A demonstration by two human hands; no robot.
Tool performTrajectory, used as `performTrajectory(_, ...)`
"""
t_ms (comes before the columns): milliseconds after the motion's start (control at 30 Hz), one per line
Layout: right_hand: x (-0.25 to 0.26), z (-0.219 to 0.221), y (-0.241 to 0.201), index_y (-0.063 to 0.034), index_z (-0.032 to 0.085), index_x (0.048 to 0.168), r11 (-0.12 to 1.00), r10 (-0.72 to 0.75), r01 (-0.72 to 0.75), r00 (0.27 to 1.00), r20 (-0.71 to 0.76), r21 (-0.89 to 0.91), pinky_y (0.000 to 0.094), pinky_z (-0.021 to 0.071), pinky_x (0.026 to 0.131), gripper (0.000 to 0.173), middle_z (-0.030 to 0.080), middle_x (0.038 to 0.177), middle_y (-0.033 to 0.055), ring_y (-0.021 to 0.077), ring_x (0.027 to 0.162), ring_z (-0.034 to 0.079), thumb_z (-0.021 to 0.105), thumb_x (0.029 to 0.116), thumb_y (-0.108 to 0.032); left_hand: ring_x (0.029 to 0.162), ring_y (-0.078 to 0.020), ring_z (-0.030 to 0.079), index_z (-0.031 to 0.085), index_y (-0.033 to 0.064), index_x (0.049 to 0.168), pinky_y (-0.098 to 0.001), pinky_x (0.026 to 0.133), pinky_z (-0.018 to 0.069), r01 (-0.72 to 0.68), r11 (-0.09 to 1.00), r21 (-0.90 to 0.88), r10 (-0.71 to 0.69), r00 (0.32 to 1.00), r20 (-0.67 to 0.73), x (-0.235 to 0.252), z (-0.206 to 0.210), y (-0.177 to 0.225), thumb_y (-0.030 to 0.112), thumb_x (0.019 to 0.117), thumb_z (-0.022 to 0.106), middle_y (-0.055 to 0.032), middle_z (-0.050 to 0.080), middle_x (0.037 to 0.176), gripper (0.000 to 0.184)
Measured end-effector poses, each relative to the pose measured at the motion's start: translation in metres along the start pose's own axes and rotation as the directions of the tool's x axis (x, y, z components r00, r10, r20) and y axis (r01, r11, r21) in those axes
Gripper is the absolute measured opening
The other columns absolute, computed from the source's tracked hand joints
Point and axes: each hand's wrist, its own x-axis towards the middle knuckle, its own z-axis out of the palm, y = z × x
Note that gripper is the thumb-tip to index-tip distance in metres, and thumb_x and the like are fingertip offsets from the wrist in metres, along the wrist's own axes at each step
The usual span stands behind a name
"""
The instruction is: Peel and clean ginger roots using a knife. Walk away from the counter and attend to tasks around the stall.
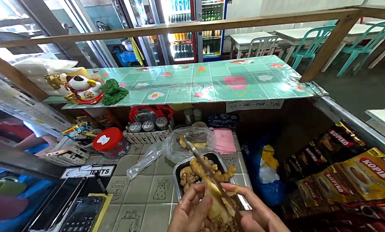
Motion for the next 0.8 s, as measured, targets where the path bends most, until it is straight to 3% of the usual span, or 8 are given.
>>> performTrajectory(100,0.001,0.008,0.002,-0.0021,0.028,0.160,0.922,-0.131,0.094,0.989,-0.074,-0.375,0.0300,0.0530,0.062,0.072,0.068,0.101,0.0107,0.0103,0.069,0.059,0.060,0.1032,-0.032,0.086,-0.0108,0.071,0.052,-0.0005,0.129,-0.0307,0.074,0.0616,-0.025,0.999,-0.048,0.020,0.995,-0.096,-0.004,0.006,-0.008,-0.002,0.0998,0.051,-0.0021,0.073,0.106,0.030)
performTrajectory(167,0.002,0.010,0.005,-0.0004,0.031,0.159,0.858,-0.192,0.148,0.981,-0.039,-0.492,0.0391,0.0570,0.096,0.071,0.060,0.143,0.0157,0.0172,0.114,0.067,0.060,0.1032,-0.032,0.091,-0.0131,0.071,0.048,-0.0043,0.135,-0.0335,0.080,0.0620,-0.030,0.998,-0.061,0.023,0.994,-0.110,-0.006,0.006,-0.010,-0.008,0.0967,0.050,-0.0043,0.072,0.109,0.039)
performTrajectory(200,0.004,0.010,0.007,0.0002,0.032,0.159,0.845,-0.211,0.173,0.977,-0.017,-0.506,0.0422,0.0543,0.103,0.069,0.054,0.150,0.0154,0.0200,0.124,0.063,0.059,0.1037,-0.032,0.092,-0.0133,0.071,0.048,-0.0049,0.135,-0.0335,0.080,0.0618,-0.033,0.998,-0.052,0.027,0.993,-0.117,-0.006,0.007,-0.010,-0.008,0.0969,0.050,-0.0045,0.071,0.110,0.038)
performTrajectory(367,0.001,0.010,0.003,-0.0035,0.035,0.159,0.829,-0.179,0.141,0.984,-0.018,-0.542,0.0420,0.0570,0.094,0.069,0.059,0.145,0.0152,0.0204,0.110,0.069,0.061,0.1027,-0.034,0.104,-0.0146,0.070,0.050,-0.0083,0.135,-0.0356,0.091,0.0597,-0.136,0.990,-0.045,0.133,0.988,-0.072,-0.006,0.009,-0.007,-0.008,0.0975,0.051,-0.0070,0.070,0.118,0.038)
performTrajectory(500,0.000,0.010,0.007,-0.0048,0.040,0.157,0.783,-0.225,0.149,0.973,-0.052,-0.604,0.0441,0.0567,0.097,0.066,0.061,0.142,0.0140,0.0207,0.113,0.069,0.063,0.1021,-0.034,0.109,-0.0139,0.068,0.049,-0.0122,0.135,-0.0347,0.095,0.0584,-0.181,0.983,0.040,0.184,0.978,-0.101,-0.006,0.011,-0.006,-0.012,0.0929,0.055,-0.0085,0.069,0.123,0.043)
performTrajectory(633,0.002,0.012,0.010,-0.0026,0.044,0.154,0.777,-0.261,0.166,0.963,-0.071,-0.608,0.0420,0.0540,0.104,0.061,0.058,0.147,0.0126,0.0195,0.121,0.066,0.062,0.1026,-0.030,0.101,-0.0103,0.071,0.051,-0.0080,0.133,-0.0314,0.089,0.0606,-0.139,0.989,0.058,0.147,0.975,-0.169,-0.012,0.018,-0.001,-0.013,0.0929,0.054,-0.0022,0.073,0.112,0.040)
performTrajectory(700,0.002,0.012,0.011,-0.0018,0.046,0.153,0.786,-0.273,0.177,0.959,-0.076,-0.593,0.0406,0.0538,0.104,0.060,0.058,0.147,0.0117,0.0185,0.122,0.065,0.062,0.1028,-0.031,0.090,-0.0059,0.072,0.055,-0.0013,0.120,-0.0287,0.083,0.0613,-0.125,0.989,0.075,0.138,0.969,-0.205,-0.014,0.022,-0.001,-0.011,0.0927,0.054,0.0041,0.075,0.099,0.029)
performTrajectory(800,0.001,0.013,0.010,-0.0056,0.047,0.154,0.803,-0.244,0.140,0.964,-0.104,-0.580,0.0411,0.0577,0.094,0.061,0.058,0.147,0.0092,0.0179,0.111,0.070,0.063,0.1022,-0.034,0.081,-0.0014,0.070,0.057,0.0063,0.108,-0.0258,0.077,0.0608,-0.155,0.980,0.128,0.178,0.965,-0.195,-0.015,0.023,-0.002,-0.012,0.0908,0.055,0.0104,0.073,0.090,0.025)
